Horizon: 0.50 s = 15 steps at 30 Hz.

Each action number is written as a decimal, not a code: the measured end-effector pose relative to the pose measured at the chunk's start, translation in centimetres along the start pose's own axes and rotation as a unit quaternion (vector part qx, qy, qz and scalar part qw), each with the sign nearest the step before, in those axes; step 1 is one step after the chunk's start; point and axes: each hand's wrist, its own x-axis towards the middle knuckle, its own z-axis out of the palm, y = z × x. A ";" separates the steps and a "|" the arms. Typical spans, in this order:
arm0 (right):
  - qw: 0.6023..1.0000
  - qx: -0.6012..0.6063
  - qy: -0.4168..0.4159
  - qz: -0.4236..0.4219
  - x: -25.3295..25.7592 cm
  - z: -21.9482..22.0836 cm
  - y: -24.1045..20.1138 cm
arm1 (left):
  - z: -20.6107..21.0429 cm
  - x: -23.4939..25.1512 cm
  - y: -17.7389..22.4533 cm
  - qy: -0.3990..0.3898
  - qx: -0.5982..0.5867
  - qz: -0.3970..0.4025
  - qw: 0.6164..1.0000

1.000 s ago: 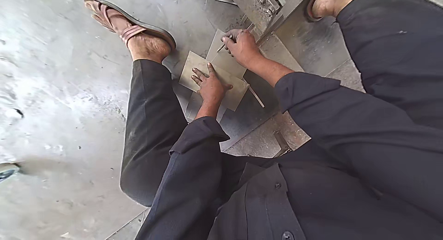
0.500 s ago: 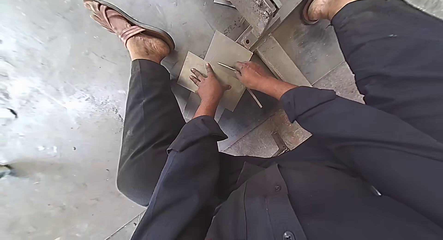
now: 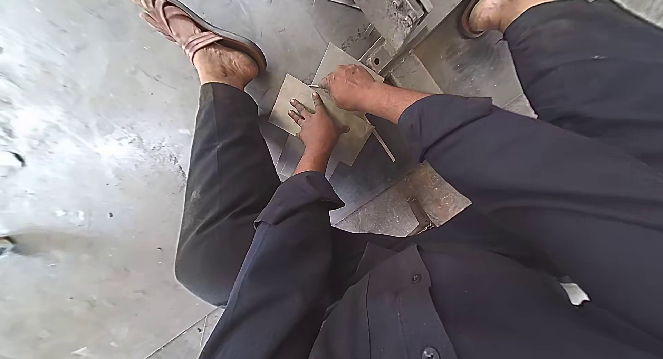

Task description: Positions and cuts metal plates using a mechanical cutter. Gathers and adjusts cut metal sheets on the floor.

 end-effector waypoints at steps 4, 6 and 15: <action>0.998 -0.036 -0.043 -0.025 -1.9 -1.4 -0.2 | -0.3 -0.1 0.1 -0.002 0.001 0.001 1.000; 0.997 -0.041 -0.062 -0.024 -4.9 -0.9 0.6 | -0.5 -0.3 0.1 -0.008 0.002 0.000 1.000; 0.997 0.025 -0.058 0.037 -14.5 2.0 6.2 | -0.1 -0.2 0.2 -0.010 -0.012 0.009 1.000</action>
